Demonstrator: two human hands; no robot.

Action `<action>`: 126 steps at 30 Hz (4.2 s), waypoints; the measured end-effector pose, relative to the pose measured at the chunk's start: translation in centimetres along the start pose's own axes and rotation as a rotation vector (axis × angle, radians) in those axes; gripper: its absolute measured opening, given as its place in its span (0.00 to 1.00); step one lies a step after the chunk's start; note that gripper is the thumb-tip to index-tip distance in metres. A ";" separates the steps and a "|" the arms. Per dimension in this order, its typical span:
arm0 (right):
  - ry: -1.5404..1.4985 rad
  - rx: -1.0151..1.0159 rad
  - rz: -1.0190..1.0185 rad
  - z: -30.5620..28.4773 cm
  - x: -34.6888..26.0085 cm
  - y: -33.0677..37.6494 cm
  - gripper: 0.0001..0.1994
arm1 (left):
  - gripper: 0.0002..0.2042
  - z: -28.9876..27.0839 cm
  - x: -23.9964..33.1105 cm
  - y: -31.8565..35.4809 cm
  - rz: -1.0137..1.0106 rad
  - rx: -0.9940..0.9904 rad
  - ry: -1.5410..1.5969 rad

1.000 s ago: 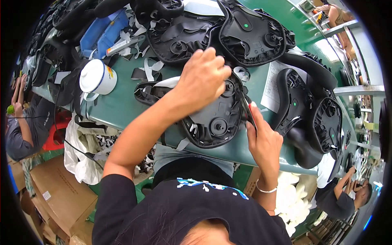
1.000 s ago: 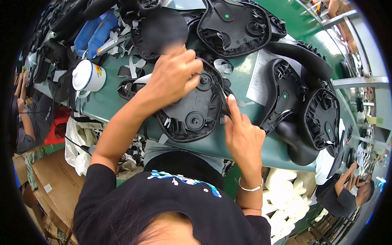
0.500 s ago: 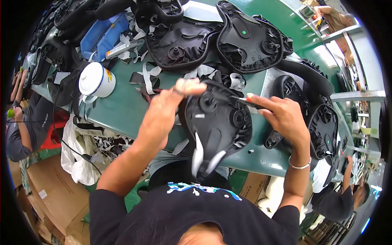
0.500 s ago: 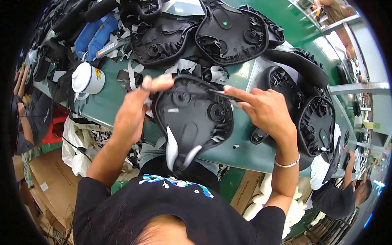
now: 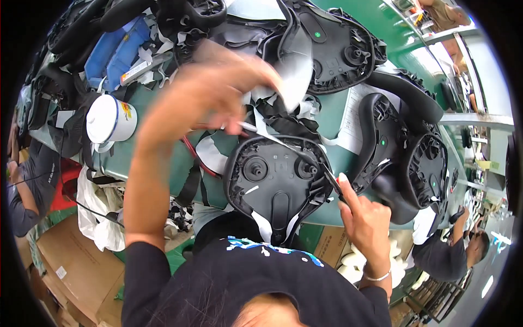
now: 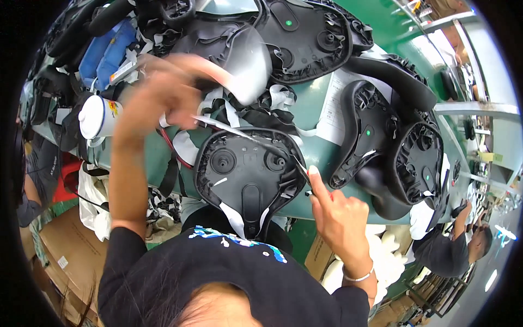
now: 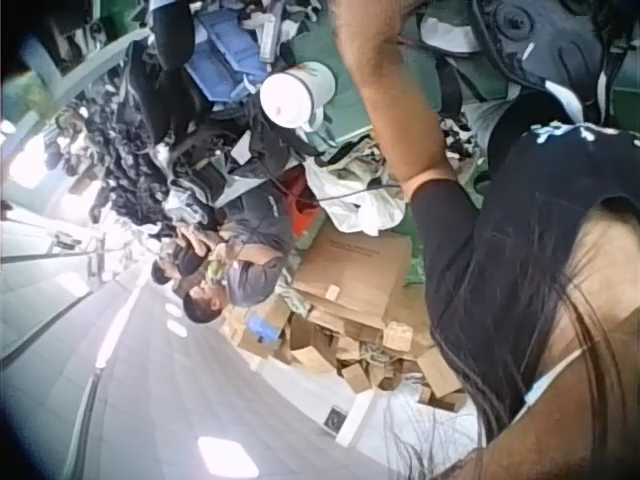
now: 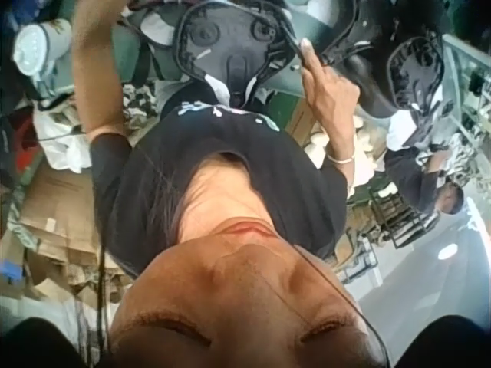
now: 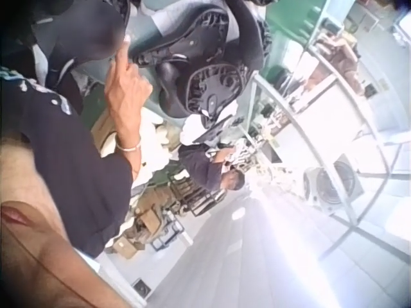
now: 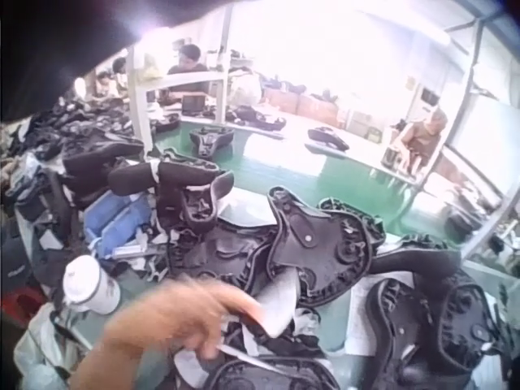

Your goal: Trimming excess plastic material and assembling components of bicycle seats using a utility knife.

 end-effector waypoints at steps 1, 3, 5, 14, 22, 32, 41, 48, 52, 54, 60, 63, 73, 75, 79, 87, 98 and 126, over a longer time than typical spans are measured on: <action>-0.046 -0.004 -0.017 -0.1 0.4 -0.6 0.27 | 0.12 4.1 -1.9 -2.4 -0.015 -0.148 -0.753; -0.187 -0.011 -0.043 0.2 1.1 -1.4 0.25 | 0.10 7.2 -3.7 -3.4 0.165 -0.314 -1.132; -0.259 -0.004 -0.062 0.8 1.7 -1.9 0.26 | 0.08 10.8 -3.6 -4.3 0.327 -0.481 -0.824; -0.377 0.046 0.212 3.9 0.1 5.8 0.28 | 0.11 5.5 -0.3 -8.0 0.173 0.549 0.485; -1.124 -0.233 0.625 8.8 -5.6 12.8 0.29 | 0.06 2.5 5.9 -3.0 0.634 0.587 -0.022; -1.243 0.349 0.600 9.6 -0.3 2.2 0.34 | 0.13 2.7 -1.3 4.4 0.245 0.609 -0.959; -1.477 0.988 0.495 -2.5 13.8 -9.1 0.08 | 0.19 -1.2 -0.3 -5.5 -0.080 0.349 0.553; -1.309 0.529 0.576 4.0 7.7 -15.4 0.17 | 0.18 1.3 1.6 -7.2 0.295 0.240 -0.070; -1.355 0.589 0.592 6.4 8.7 -17.3 0.14 | 0.18 7.0 -1.5 3.2 0.522 0.503 -0.778; -1.411 0.547 0.539 6.9 9.0 -17.4 0.13 | 0.16 4.9 -3.4 7.9 0.384 0.815 -0.905; -1.482 0.628 0.621 6.4 9.5 -10.9 0.18 | 0.18 -0.6 -7.4 12.7 0.003 0.874 -1.252; -1.451 0.673 0.630 4.0 7.9 -5.6 0.15 | 0.17 -5.9 -7.1 12.8 0.096 0.957 -1.331; -1.605 0.200 0.543 10.7 -4.6 2.0 0.14 | 0.34 2.9 -9.4 6.6 -0.070 0.717 0.564; -1.610 -0.001 0.493 11.2 -5.0 2.6 0.17 | 0.30 2.3 -10.1 6.3 -0.093 0.680 0.561; -1.181 0.387 0.314 6.8 1.2 1.6 0.24 | 0.25 1.3 -7.1 4.8 -0.134 0.566 0.313; -0.155 0.278 -0.289 2.4 -1.3 -2.1 0.30 | 0.21 1.5 -5.8 0.3 -0.307 0.381 0.047; -0.716 0.333 0.146 5.5 -4.1 4.4 0.29 | 0.20 1.0 -5.7 7.9 -0.080 0.779 0.112; -0.327 0.264 -0.052 3.5 -2.7 -0.3 0.30 | 0.15 4.6 -4.6 1.0 0.036 0.489 0.175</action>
Point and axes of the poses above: each hand's wrist, its own y-axis away from the middle knuckle, its own z-axis out of the palm, x = y × z, the point moved 9 cm from there along -y, towards the middle knuckle, and after that the axes turned 15 degrees about y, right-handed, at the moved point
